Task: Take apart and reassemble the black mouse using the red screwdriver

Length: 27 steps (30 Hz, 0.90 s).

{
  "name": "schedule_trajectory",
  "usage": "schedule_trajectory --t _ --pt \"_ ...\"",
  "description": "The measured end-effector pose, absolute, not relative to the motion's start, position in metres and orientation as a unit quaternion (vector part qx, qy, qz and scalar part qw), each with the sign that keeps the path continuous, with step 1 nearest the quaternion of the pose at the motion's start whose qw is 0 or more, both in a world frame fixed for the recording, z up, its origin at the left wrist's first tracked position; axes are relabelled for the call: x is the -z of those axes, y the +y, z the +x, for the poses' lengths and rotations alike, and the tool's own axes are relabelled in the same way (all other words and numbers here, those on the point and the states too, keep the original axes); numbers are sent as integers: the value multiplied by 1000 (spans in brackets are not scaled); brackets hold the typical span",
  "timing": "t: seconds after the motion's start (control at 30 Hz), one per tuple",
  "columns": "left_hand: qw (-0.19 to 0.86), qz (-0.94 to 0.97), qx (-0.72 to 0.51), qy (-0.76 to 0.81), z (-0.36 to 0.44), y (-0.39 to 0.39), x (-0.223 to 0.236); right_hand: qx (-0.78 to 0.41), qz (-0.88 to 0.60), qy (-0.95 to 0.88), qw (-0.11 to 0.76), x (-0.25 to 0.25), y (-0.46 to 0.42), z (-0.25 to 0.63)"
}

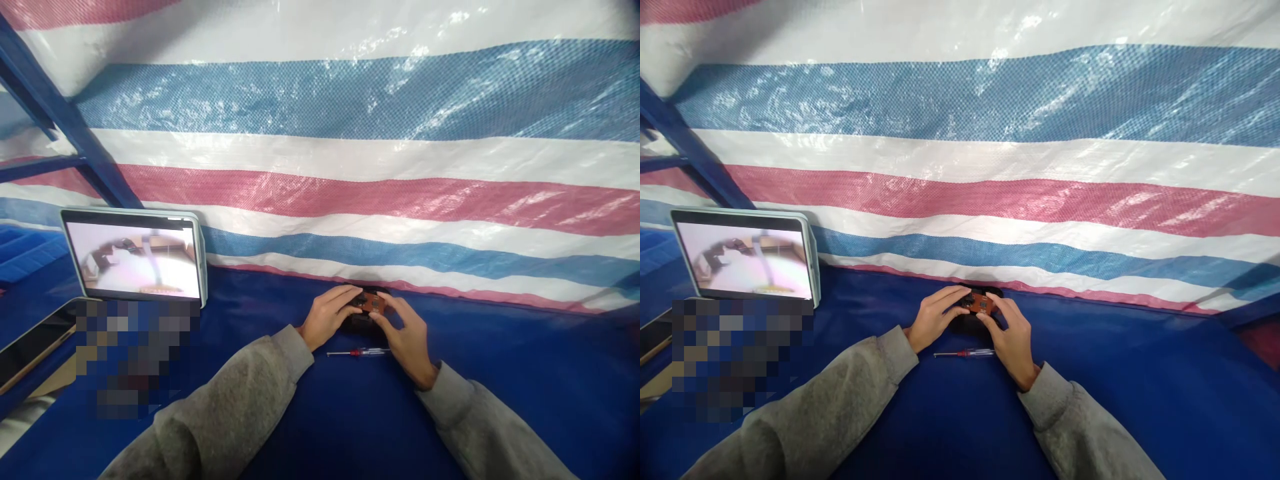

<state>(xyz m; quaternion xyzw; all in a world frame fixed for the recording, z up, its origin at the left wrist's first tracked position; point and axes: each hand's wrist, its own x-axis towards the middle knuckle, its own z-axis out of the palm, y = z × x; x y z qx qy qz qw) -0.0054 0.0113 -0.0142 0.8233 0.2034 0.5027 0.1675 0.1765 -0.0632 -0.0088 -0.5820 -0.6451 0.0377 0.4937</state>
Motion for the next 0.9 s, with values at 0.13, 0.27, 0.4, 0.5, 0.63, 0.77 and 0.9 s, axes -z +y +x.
schedule_trajectory --t 0.13,0.27,0.4,0.5,0.63,0.77,0.9 --pt "155 824 -502 211 -6 9 11 -27 -578 -646 499 7 -63 176" --pt "162 825 -500 206 -7 8 8 -33 -573 -642 508 4 -64 176" --pt "175 830 -491 200 -7 8 9 -60 -583 -624 517 2 -65 175" --pt "182 830 -488 201 -6 8 10 -72 -589 -614 520 1 -65 175" --pt "180 835 -481 196 -6 9 10 -75 -599 -612 511 -2 -66 174" --pt "171 837 -485 189 -5 9 10 -89 -602 -612 506 -5 -67 174" --pt "161 830 -492 206 -6 10 10 -100 -601 -613 503 -5 -67 173"
